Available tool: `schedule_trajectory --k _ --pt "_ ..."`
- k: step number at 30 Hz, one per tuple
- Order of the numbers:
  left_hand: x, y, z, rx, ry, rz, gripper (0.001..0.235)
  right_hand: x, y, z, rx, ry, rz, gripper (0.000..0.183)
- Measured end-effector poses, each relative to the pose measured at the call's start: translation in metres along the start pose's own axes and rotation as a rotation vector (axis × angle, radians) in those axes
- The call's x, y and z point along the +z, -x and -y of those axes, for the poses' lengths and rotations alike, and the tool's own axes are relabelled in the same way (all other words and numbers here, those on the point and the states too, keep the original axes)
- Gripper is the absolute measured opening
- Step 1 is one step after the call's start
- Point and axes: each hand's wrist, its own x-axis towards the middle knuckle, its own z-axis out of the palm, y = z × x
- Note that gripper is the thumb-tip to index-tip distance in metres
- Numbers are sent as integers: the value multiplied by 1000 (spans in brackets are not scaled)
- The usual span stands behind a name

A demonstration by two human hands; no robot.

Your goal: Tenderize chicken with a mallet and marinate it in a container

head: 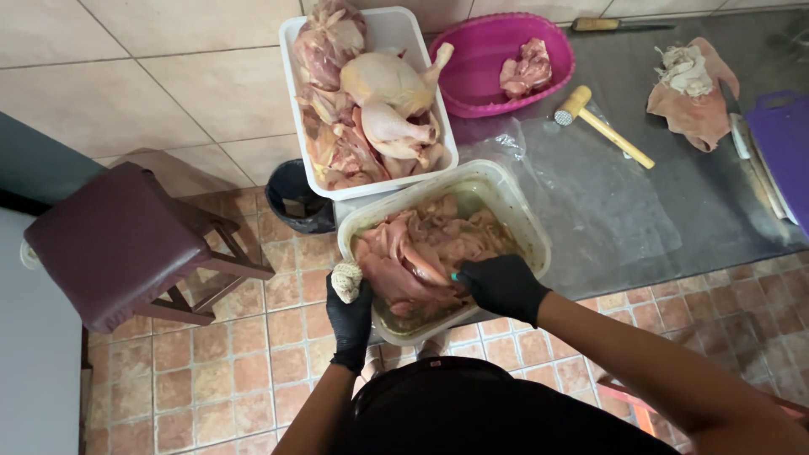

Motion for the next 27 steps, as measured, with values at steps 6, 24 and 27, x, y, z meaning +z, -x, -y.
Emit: schedule_trajectory --k 6,24,27 --pt "-2 5 0 9 83 -16 56 -55 -29 18 5 146 218 18" --pt "-7 7 2 42 52 61 51 10 -47 26 377 580 -206 32" --pt "-5 4 2 55 43 77 50 -16 -13 6 -38 521 172 15"
